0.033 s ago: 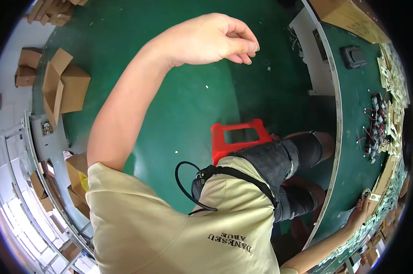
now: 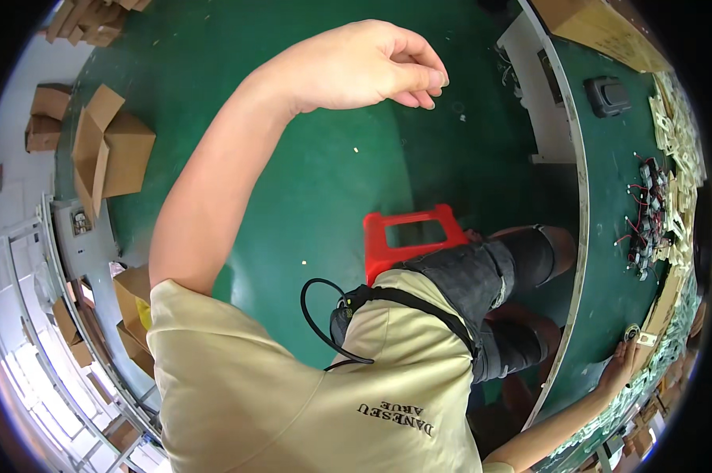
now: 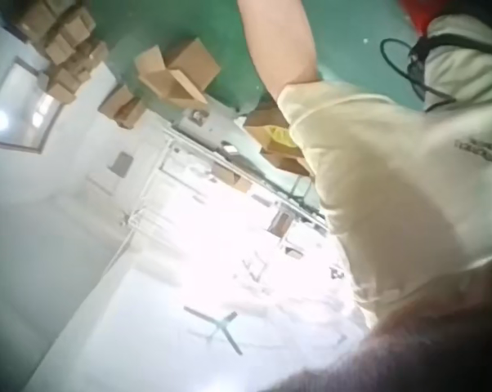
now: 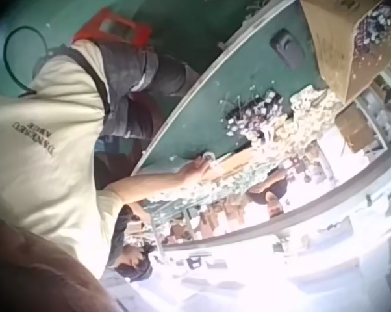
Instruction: Manually assemble small electric motors into plastic housings at a factory workstation.
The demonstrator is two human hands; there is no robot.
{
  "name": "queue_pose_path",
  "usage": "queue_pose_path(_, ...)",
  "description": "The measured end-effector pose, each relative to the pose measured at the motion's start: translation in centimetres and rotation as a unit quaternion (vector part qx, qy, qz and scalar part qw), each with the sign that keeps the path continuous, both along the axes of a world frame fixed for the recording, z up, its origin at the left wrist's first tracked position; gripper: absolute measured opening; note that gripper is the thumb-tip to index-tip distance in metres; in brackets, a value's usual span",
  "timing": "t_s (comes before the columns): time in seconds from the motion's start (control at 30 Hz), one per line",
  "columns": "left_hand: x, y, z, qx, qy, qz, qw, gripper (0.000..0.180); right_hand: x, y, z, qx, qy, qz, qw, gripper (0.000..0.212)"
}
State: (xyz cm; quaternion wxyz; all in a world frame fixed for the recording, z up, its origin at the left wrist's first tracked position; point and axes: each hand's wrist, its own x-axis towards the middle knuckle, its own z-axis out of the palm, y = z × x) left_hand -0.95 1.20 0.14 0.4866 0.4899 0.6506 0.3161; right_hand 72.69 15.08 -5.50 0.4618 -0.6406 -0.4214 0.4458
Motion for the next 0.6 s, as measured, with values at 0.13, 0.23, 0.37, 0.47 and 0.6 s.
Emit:
queue_pose_path(0.13, 1.7, 1.7, 1.2, 0.019, 0.018, -0.029, 0.999, 0.033, -0.5, -0.1, 0.6, 0.003, 0.007, 0.009, 1.000, 0.041)
queue_pose_path(0.23, 4.3, 3.6, 2.5, 0.050, -0.005, -0.066, 0.997, 0.035, 1.1, 0.0, 0.5, 0.012, 0.007, 0.001, 1.000, 0.041)
queue_pose_path(0.37, 10.7, 8.0, 5.1, 0.061, -0.073, -0.175, 0.980, 0.025, -0.5, -0.7, 0.4, -0.010, -0.030, -0.016, 0.999, 0.045)
queue_pose_path(0.47, 17.8, 11.5, 5.8, 0.070, -0.136, -0.258, 0.954, 0.019, -5.5, -1.4, 2.1, -0.039, -0.031, -0.018, 0.999, 0.047)
queue_pose_path(0.6, 29.6, 15.3, 4.9, 0.072, -0.200, -0.365, 0.907, 0.016, -8.6, -1.4, 2.6, -0.015, 0.000, 0.018, 1.000, 0.019)
